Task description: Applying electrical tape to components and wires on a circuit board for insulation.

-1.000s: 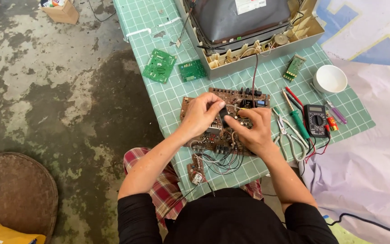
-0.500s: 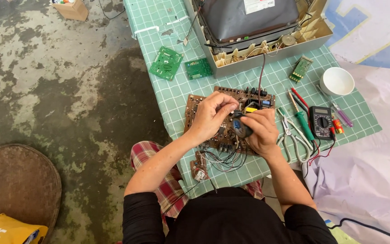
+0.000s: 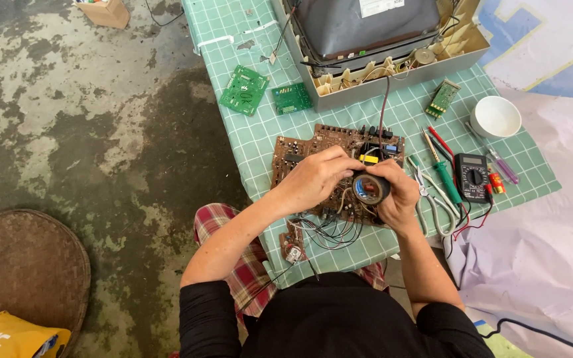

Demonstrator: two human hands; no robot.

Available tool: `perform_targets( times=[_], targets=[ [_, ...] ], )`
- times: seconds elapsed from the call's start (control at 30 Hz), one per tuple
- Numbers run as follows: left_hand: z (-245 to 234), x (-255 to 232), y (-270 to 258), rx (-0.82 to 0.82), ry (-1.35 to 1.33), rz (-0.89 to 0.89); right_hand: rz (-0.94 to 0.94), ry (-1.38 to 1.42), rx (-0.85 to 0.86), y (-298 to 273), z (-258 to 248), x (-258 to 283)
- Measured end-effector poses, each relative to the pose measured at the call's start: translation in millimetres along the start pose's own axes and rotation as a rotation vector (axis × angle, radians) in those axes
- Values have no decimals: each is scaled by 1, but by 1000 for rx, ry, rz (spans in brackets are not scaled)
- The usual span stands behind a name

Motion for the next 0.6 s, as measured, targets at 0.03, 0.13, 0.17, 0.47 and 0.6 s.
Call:
perform_targets(
  times=[0.03,0.13,0.17,0.47,0.6],
  targets=[
    [-1,-2,0,-1,0,-1,0,0,1,3,-3,4],
    [-2,-5,0,48,44,-28,2,-23,52,12,-6,17],
    [0,-5,1,69,95,-19,-53,-89,63,13,-6,22],
    [7,0,4,50,231,94,-370,-392,101,26,2,63],
    [16,18,3,35,-23,10,-420,-399,84,21,6,70]
  ],
)
Point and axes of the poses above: each hand's wrist, its own y-axis towards the middle knuckle, its own z-axis out of the palm, x = y × z, the point moved 5 cm from there along y, towards the middle knuckle, and after that the axes turned 7 degrees about -y, right-handed, at the moved point
